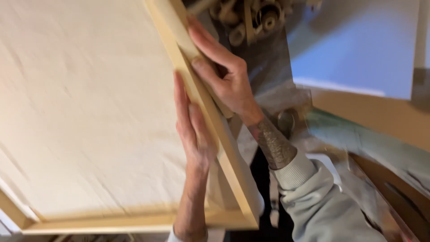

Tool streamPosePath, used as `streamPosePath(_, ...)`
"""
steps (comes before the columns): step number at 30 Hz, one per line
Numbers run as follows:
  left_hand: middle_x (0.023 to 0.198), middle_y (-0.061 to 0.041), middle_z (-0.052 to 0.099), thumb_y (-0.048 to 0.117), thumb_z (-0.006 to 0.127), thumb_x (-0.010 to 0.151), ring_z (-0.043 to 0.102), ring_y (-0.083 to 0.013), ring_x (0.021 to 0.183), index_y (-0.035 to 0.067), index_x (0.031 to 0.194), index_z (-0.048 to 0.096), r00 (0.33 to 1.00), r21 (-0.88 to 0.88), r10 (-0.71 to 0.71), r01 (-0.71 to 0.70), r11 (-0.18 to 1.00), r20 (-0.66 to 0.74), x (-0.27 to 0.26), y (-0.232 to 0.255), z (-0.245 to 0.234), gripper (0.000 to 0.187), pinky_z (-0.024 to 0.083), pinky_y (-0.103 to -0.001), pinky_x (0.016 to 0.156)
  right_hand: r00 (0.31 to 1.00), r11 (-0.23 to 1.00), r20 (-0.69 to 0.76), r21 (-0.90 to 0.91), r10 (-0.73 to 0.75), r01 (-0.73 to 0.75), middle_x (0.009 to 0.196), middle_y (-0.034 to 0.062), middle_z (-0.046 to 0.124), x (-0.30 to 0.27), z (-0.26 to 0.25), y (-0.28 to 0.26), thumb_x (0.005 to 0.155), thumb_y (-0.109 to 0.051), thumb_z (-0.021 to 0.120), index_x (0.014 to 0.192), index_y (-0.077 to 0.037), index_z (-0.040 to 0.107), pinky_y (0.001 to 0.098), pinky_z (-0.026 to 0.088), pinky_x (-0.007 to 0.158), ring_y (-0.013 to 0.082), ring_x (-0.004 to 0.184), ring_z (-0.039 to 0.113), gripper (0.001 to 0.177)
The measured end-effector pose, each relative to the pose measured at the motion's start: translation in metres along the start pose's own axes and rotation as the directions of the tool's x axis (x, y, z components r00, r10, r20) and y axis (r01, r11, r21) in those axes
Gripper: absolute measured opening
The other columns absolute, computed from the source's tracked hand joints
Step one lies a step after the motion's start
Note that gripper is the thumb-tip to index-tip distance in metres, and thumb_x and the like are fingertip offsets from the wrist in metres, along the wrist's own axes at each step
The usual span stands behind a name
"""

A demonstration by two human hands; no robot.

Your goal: Sand the edges and corners of a wooden art frame using a sanding block.

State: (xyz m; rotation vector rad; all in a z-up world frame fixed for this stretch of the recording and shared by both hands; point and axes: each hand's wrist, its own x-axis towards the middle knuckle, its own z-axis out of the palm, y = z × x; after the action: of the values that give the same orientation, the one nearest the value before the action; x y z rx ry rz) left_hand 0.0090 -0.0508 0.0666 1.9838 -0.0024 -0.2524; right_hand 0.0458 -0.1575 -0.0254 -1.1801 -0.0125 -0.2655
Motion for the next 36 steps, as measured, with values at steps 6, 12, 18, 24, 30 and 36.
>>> streamPosePath(6, 0.172, -0.019, 0.037, 0.022, 0.030, 0.119, 0.043, -0.0333, 0.158, 0.006, 0.169, 0.022, 0.972, 0.143, 0.234, -0.229, 0.963, -0.018, 0.009, -0.026, 0.002, 0.054, 0.028, -0.044, 0.137, 0.986, 0.985, -0.011, 0.043, 0.168, -0.167, 0.160, 0.0303, 0.049, -0.270, -0.029, -0.050, 0.096, 0.005, 0.070, 0.140, 0.005, 0.060, 0.0393, 0.048, 0.120, 0.0384, 0.149, 0.054, 0.045)
streamPosePath(12, 0.173, -0.020, 0.031, 0.019, 0.030, 0.112, 0.043, -0.0332, 0.156, 0.002, 0.166, 0.026, 0.999, 0.018, 0.052, -0.052, 0.998, -0.014, 0.009, -0.001, 0.003, 0.056, 0.039, -0.041, 0.125, 0.990, 0.970, 0.003, -0.203, 0.138, -0.135, 0.161, 0.0226, 0.046, -0.075, -0.007, -0.041, 0.102, -0.001, 0.062, 0.149, 0.002, 0.052, 0.0411, 0.036, 0.128, 0.0334, 0.153, 0.044, 0.048)
streamPosePath(18, 0.172, -0.024, 0.031, 0.017, 0.032, 0.115, 0.024, -0.0391, 0.164, -0.003, 0.165, 0.025, 0.995, 0.189, 0.099, -0.095, 0.977, -0.011, -0.002, -0.013, -0.002, 0.054, 0.027, -0.044, 0.132, 0.996, 0.985, 0.018, 0.143, 0.091, -0.093, 0.174, 0.0163, 0.032, 0.001, 0.004, -0.009, 0.114, 0.002, 0.052, 0.160, 0.000, 0.042, 0.0411, 0.035, 0.133, 0.0288, 0.157, 0.035, 0.047)
streamPosePath(24, 0.166, -0.029, 0.036, 0.015, 0.032, 0.112, 0.024, -0.0430, 0.162, -0.011, 0.159, 0.027, 0.999, 0.206, 0.023, -0.018, 0.978, -0.025, -0.013, -0.018, -0.004, 0.055, 0.029, -0.044, 0.127, 0.956, 0.960, 0.091, -0.031, 0.279, -0.277, 0.166, 0.0279, 0.038, -0.159, -0.019, -0.054, 0.099, 0.005, 0.061, 0.150, 0.006, 0.048, 0.0462, 0.031, 0.128, 0.0391, 0.158, 0.037, 0.053)
streamPosePath(30, 0.163, -0.030, 0.041, 0.015, 0.033, 0.110, 0.028, -0.0442, 0.160, -0.012, 0.157, 0.031, 0.999, 0.257, 0.013, -0.003, 0.966, -0.039, -0.015, -0.028, -0.006, 0.054, 0.030, -0.047, 0.127, 0.992, 0.994, 0.080, -0.049, -0.092, 0.096, 0.169, 0.0085, 0.029, 0.150, 0.006, 0.043, 0.116, -0.003, 0.056, 0.162, -0.014, 0.045, 0.0444, 0.025, 0.139, 0.0243, 0.162, 0.028, 0.049)
streamPosePath(36, 0.162, -0.034, 0.038, 0.015, 0.037, 0.108, 0.034, -0.0456, 0.157, -0.011, 0.155, 0.034, 0.999, 0.275, 0.020, -0.011, 0.961, -0.030, -0.022, -0.042, -0.006, 0.054, 0.037, -0.044, 0.123, 0.967, 0.952, 0.084, -0.218, 0.240, -0.217, 0.165, 0.0230, 0.041, -0.025, -0.008, -0.043, 0.102, 0.003, 0.054, 0.153, 0.005, 0.045, 0.0488, 0.024, 0.133, 0.0365, 0.158, 0.035, 0.052)
